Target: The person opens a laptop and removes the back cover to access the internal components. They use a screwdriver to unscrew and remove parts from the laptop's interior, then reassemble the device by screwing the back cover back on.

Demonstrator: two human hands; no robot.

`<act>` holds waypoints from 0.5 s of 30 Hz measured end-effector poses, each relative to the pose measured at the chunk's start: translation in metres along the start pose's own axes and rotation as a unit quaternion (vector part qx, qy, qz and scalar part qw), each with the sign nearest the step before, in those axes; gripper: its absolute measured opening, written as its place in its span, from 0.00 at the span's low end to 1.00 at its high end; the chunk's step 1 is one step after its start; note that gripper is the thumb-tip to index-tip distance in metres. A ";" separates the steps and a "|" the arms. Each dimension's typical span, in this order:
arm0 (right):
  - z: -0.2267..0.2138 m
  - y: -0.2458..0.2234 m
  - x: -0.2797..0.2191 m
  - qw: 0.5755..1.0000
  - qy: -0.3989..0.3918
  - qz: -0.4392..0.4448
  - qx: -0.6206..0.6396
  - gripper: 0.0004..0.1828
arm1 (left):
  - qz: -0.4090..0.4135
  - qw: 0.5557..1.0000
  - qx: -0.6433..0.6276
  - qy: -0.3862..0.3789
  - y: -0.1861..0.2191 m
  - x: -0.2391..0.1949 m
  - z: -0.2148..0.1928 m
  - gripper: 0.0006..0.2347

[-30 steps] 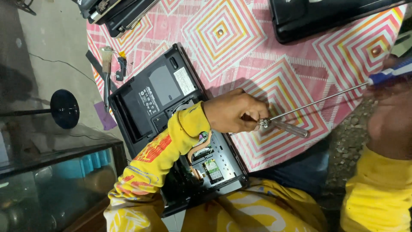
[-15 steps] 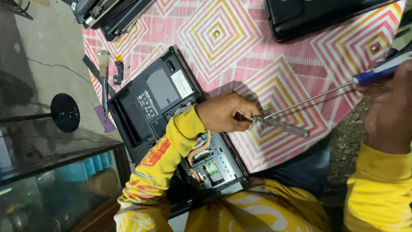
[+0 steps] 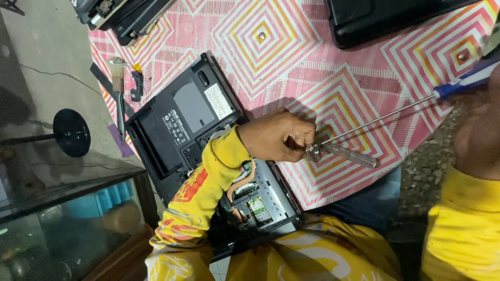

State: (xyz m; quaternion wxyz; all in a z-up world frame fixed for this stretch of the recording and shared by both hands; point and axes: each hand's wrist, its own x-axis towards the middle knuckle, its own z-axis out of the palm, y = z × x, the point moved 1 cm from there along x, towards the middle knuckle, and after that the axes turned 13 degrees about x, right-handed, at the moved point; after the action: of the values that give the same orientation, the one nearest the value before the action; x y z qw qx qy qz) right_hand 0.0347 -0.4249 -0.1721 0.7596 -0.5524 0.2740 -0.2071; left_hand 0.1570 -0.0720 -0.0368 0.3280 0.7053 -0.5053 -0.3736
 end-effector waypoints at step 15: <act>-0.079 0.055 0.010 0.972 -0.213 -0.097 -0.018 0.40 | 0.019 0.951 0.146 0.270 0.040 -0.079 -0.039 0.10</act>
State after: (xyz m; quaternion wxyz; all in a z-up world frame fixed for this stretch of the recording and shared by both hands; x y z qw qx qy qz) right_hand -0.0079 -0.4717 -0.2450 0.7668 -0.6210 0.0545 -0.1529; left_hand 0.1550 -0.0038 0.0318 0.3524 0.8105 -0.4600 -0.0849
